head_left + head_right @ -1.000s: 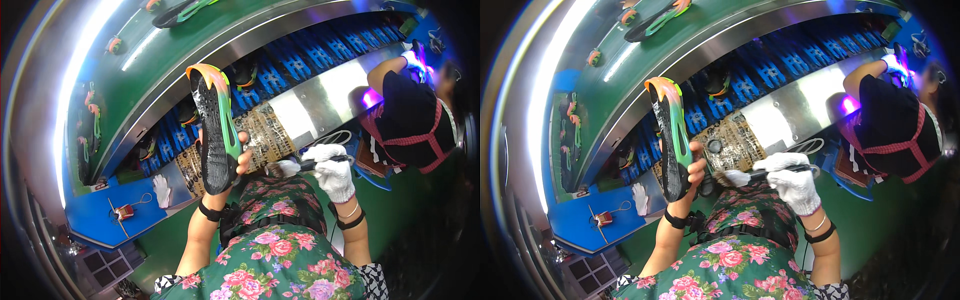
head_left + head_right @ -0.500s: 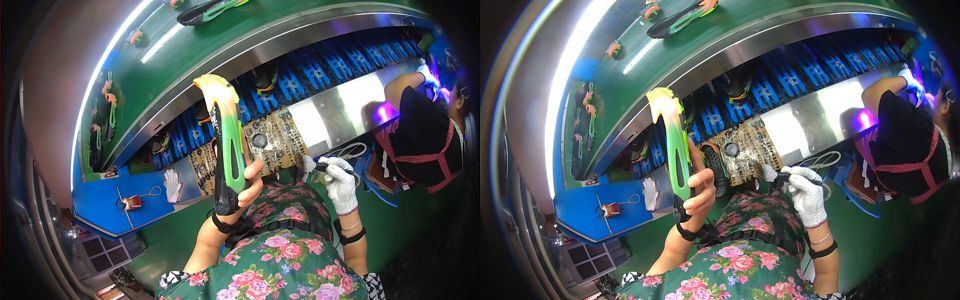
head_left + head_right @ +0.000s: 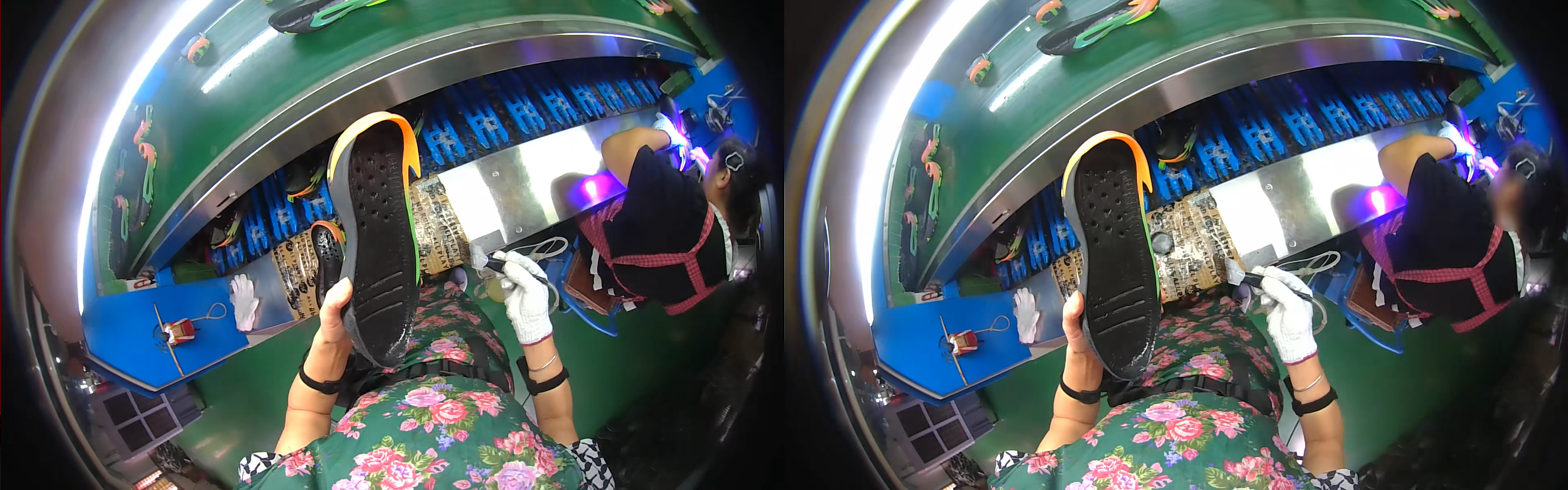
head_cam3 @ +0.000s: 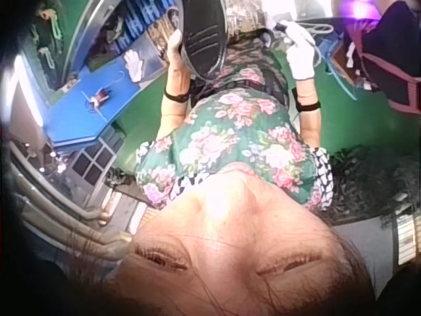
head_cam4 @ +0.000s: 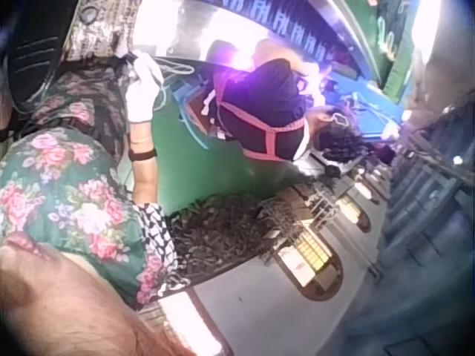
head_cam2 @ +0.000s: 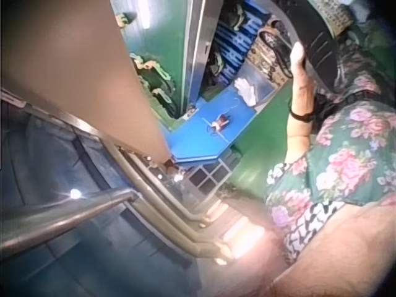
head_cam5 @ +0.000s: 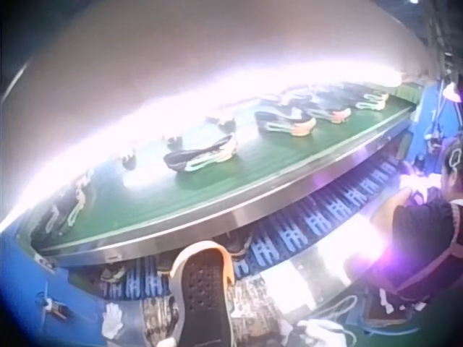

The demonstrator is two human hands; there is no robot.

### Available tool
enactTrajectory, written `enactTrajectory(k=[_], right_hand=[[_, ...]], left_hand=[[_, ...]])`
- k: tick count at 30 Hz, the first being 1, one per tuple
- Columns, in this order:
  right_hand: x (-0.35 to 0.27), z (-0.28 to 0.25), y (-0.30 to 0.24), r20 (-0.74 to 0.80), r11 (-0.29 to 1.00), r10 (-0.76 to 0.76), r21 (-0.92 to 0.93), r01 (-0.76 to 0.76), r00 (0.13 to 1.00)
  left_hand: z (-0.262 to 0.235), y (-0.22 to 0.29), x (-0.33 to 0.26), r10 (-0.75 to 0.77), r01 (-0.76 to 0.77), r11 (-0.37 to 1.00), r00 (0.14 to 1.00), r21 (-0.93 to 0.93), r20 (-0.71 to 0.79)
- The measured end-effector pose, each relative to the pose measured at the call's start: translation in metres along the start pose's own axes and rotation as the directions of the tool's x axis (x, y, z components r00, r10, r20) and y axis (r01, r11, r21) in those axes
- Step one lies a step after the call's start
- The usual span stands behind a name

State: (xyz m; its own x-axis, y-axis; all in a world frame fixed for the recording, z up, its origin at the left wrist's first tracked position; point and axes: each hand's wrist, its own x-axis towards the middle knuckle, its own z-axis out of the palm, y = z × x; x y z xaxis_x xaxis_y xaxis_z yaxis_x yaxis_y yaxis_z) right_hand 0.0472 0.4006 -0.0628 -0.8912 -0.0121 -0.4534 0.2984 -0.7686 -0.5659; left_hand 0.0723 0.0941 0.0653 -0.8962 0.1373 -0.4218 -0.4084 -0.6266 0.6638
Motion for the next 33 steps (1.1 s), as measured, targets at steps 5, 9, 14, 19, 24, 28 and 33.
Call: enactTrajectory(k=[5,9,14,19,24,28,33], right_hand=[[0.000,0.000,0.003,-0.003,0.999,0.008,-0.042,-0.008,1.000],[0.000,0.003,0.001,0.017,0.998,0.015,-0.068,-0.013,1.000],[0.003,-0.002,0.012,0.022,0.997,0.000,-0.075,0.002,1.000],[0.004,0.001,0.013,0.042,0.995,0.015,-0.099,-0.011,0.999],[0.008,0.002,0.015,-0.003,0.998,0.014,-0.069,-0.014,1.000],[0.010,0.008,0.007,-0.021,0.998,0.023,-0.050,-0.024,1.000],[0.010,0.019,-0.006,0.043,0.999,-0.003,-0.036,0.004,0.999]], left_hand=[[0.012,0.007,-0.005,-0.015,0.004,0.994,0.995,0.106,0.101],[0.041,0.016,-0.018,0.009,-0.004,0.977,1.000,0.215,-0.021],[0.056,0.025,-0.032,0.008,0.014,0.982,0.993,0.186,-0.118],[0.030,0.020,-0.044,0.058,-0.032,0.982,0.989,0.185,-0.134],[0.041,0.027,-0.047,0.149,-0.092,0.936,0.978,0.338,-0.147],[0.057,0.038,-0.041,0.068,-0.034,0.918,0.995,0.395,-0.073],[0.070,0.038,-0.029,0.033,0.004,0.920,0.996,0.392,-0.088]])
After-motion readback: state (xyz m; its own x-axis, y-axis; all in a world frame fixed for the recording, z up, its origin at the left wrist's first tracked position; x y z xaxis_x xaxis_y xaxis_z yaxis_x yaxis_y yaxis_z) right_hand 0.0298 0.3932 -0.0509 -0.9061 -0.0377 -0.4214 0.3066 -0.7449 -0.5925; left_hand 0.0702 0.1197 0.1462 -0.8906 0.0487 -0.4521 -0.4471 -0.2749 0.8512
